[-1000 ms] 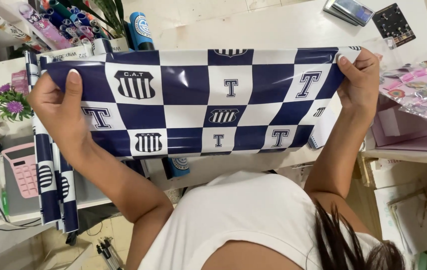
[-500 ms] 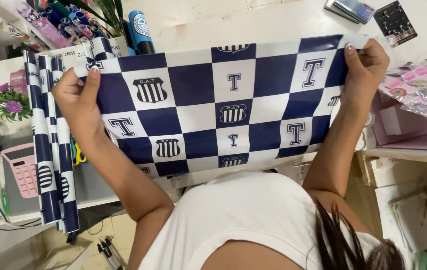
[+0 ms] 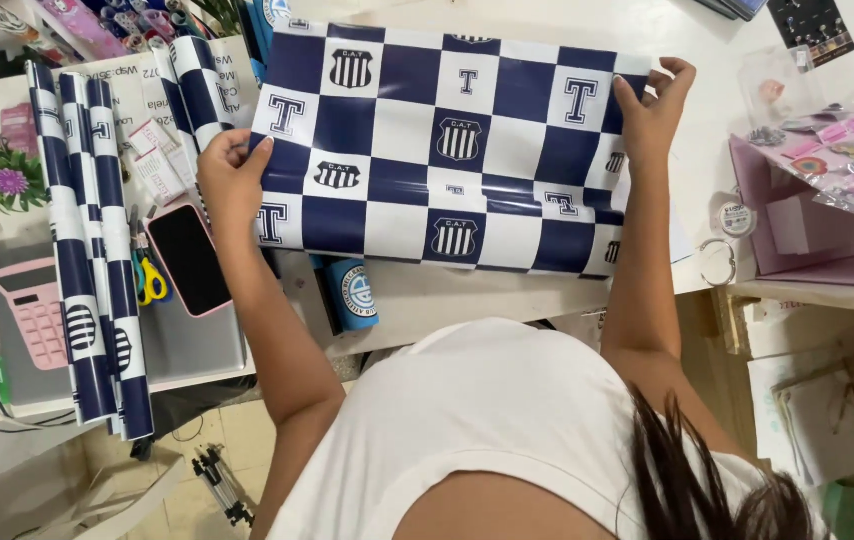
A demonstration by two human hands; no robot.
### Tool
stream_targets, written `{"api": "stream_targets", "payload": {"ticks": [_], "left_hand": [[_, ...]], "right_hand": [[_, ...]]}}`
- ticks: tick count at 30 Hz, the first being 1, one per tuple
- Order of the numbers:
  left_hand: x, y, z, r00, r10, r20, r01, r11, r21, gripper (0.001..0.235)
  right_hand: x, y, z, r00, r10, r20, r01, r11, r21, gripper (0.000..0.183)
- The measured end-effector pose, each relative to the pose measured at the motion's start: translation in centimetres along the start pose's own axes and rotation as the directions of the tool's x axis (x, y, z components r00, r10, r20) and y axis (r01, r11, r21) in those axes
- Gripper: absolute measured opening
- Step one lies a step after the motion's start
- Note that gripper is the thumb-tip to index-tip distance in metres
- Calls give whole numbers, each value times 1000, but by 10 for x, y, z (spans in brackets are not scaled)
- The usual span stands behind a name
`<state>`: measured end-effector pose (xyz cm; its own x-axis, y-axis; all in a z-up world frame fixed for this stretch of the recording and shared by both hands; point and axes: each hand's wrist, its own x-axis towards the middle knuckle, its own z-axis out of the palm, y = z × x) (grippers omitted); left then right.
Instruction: Rolling a sheet of decorative wrapping paper into a tight tube and securing it with adhesive tape.
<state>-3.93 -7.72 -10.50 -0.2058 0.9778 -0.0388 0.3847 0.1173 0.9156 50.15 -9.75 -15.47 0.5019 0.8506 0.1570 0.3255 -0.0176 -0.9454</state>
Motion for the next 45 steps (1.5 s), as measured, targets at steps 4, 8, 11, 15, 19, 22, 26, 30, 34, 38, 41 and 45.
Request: {"api": "stream_targets", "payload": {"ticks": [4, 8, 11, 15, 19, 22, 26, 30, 34, 38, 41, 45], "left_hand": [[9, -30, 7, 997, -13, -79, 0, 987, -160, 20], [-3, -30, 15, 990, -62, -129, 63, 998, -2, 19], [-7, -31, 19, 988, -29, -150, 41, 996, 79, 23], [-21, -15, 20, 984, 63, -166, -38, 989, 146, 27], [-43, 22, 18, 949, 237, -210, -165, 937, 309, 22], [-71, 78, 21, 733, 623, -274, -399, 719, 569, 32], [-98, 106, 56, 600, 742, 298, -787, 480, 388, 62], [-105, 68, 130, 403, 826, 395, -803, 113, 585, 38], [-107, 57, 152, 389, 827, 405, -713, -8, 701, 21], [-106, 52, 155, 466, 725, 507, -782, 70, 619, 17], [-117, 48, 159, 425, 767, 482, -760, 13, 650, 16], [-125, 10, 174, 445, 811, 380, -675, 25, 738, 20]], "right_hand": [[-45, -61, 7, 958, -251, 140, 287, 823, -489, 97], [-107, -141, 23, 810, -59, 584, 329, 869, -370, 83], [-128, -125, 39, 659, -116, 743, 548, 751, -368, 89], [-142, -78, 66, 622, -204, 756, 723, 520, -455, 84], [-131, -31, 71, 602, -415, 682, 798, 342, -497, 72], [-121, -42, 65, 622, -542, 565, 772, 303, -559, 38], [-118, -75, 60, 615, -595, 517, 770, 311, -557, 27], [-118, -105, 57, 613, -553, 563, 781, 319, -537, 26], [-128, -81, 76, 554, -578, 599, 820, 252, -514, 25], [-149, -62, 92, 568, -466, 678, 821, 264, -507, 21], [-150, -77, 90, 621, -268, 736, 776, 345, -529, 23], [-154, -94, 90, 598, -127, 791, 759, 408, -508, 28]]}}
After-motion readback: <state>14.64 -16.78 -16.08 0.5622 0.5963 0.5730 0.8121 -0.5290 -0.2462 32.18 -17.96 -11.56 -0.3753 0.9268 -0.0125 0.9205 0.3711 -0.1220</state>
